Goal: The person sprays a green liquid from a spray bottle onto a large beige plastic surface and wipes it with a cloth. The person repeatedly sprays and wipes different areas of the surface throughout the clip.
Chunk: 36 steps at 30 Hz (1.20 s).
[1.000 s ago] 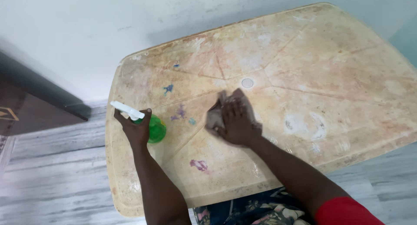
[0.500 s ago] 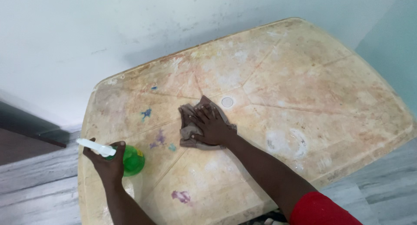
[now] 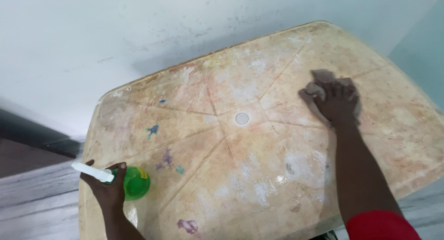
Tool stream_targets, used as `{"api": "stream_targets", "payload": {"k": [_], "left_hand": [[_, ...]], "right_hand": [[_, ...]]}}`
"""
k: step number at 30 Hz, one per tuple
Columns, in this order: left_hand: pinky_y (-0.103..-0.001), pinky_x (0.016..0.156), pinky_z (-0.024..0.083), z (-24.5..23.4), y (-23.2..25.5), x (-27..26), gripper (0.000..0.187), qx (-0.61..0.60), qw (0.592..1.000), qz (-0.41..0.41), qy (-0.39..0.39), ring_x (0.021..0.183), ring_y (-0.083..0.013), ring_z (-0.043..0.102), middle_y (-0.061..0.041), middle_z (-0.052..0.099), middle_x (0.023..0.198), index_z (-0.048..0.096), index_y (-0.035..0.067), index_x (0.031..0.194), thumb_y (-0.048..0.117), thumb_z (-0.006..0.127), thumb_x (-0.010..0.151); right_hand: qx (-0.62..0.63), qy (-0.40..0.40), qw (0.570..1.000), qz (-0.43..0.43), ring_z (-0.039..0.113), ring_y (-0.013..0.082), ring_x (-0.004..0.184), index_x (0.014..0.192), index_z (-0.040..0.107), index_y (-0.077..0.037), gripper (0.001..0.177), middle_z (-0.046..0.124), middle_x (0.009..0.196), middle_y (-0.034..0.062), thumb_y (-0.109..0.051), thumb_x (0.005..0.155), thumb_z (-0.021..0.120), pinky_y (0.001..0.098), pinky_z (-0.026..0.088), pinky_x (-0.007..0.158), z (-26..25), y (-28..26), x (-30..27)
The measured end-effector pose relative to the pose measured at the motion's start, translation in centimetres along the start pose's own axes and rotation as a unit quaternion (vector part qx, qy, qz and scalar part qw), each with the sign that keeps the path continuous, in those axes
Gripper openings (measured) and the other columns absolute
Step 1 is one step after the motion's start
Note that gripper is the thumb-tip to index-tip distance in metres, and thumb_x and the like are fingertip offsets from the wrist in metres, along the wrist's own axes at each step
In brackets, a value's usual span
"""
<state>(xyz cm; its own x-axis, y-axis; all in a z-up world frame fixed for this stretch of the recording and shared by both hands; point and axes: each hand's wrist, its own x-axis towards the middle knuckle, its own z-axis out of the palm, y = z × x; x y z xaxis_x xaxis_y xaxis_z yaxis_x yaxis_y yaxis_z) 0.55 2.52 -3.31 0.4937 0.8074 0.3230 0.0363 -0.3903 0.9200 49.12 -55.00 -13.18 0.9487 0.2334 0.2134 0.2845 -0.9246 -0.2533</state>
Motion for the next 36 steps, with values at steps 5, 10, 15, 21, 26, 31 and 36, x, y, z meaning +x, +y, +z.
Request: {"api": "stream_targets", "payload": {"k": [5,10,15,21,26,31,36], "left_hand": [[-0.037,0.096,0.054,0.0,0.1,-0.1,0.085,-0.009,1.0,0.012,-0.012,0.104,-0.0243,0.071,-0.016,0.071,0.105,0.025,0.006,0.155,0.001,0.08,0.091],[-0.036,0.096,0.053,0.1,0.9,-0.4,0.086,-0.04,0.999,0.006,-0.015,0.103,-0.0215,0.07,-0.014,0.073,0.101,0.023,0.006,0.156,0.002,0.08,0.091],[-0.036,0.098,0.054,0.0,1.4,-0.6,0.093,-0.038,0.999,0.007,-0.007,0.103,-0.0219,0.07,-0.014,0.074,0.103,0.019,0.006,0.159,0.007,0.083,0.091],[-0.037,0.102,0.054,0.1,1.9,-1.1,0.1,-0.024,0.999,0.027,0.002,0.109,-0.0236,0.072,-0.013,0.073,0.111,0.014,0.004,0.161,0.01,0.086,0.091],[-0.038,0.103,0.051,0.2,2.8,-1.1,0.096,0.003,1.0,0.008,0.005,0.11,-0.0249,0.072,-0.015,0.076,0.106,0.02,0.004,0.16,0.014,0.085,0.091],[-0.039,0.102,0.051,0.5,3.7,-1.0,0.093,0.016,1.0,-0.01,0.008,0.109,-0.0247,0.071,-0.014,0.076,0.1,0.021,0.004,0.156,0.013,0.084,0.088],[-0.04,0.1,0.051,0.6,3.9,-0.8,0.091,0.014,0.999,-0.03,0.009,0.11,-0.0244,0.07,-0.012,0.076,0.099,0.024,0.006,0.154,0.011,0.083,0.085]], "right_hand": [[-0.018,0.043,0.998,0.033,0.02,0.0516,0.153,0.161,0.038,-0.022,0.078,0.031,0.165,0.0233,-0.068,0.098,0.04,0.0782,0.011,0.116,-1.8,2.4,-4.1],[-0.052,0.049,0.997,-0.008,0.022,0.0567,0.149,0.162,0.038,-0.015,0.078,0.032,0.164,0.0263,-0.064,0.101,0.04,0.0791,0.012,0.113,-1.4,2.0,-8.9],[-0.126,0.085,0.982,-0.108,0.024,0.0537,0.157,0.164,0.035,-0.01,0.077,0.033,0.168,0.0246,-0.062,0.108,0.038,0.0744,0.017,0.121,-1.4,-0.5,-16.7],[-0.062,-0.013,0.985,-0.159,0.017,0.0519,0.151,0.162,0.025,-0.007,0.087,0.025,0.164,0.0262,-0.061,0.095,0.039,0.0726,0.016,0.116,-4.8,-8.2,-24.4],[-0.04,-0.03,0.974,-0.221,0.014,0.0526,0.15,0.156,0.028,-0.003,0.086,0.021,0.162,0.0265,-0.059,0.093,0.044,0.0713,0.017,0.113,-4.9,-14.4,-27.1],[-0.047,-0.012,0.961,-0.271,0.022,0.0463,0.151,0.153,0.037,-0.005,0.08,0.03,0.161,0.0239,-0.057,0.094,0.047,0.0705,0.022,0.115,-1.9,-18.3,-21.3],[-0.045,0.018,0.968,-0.244,0.029,0.0444,0.151,0.157,0.041,-0.008,0.076,0.036,0.163,0.0205,-0.057,0.099,0.046,0.0717,0.026,0.116,3.0,-20.2,-10.0]]}}
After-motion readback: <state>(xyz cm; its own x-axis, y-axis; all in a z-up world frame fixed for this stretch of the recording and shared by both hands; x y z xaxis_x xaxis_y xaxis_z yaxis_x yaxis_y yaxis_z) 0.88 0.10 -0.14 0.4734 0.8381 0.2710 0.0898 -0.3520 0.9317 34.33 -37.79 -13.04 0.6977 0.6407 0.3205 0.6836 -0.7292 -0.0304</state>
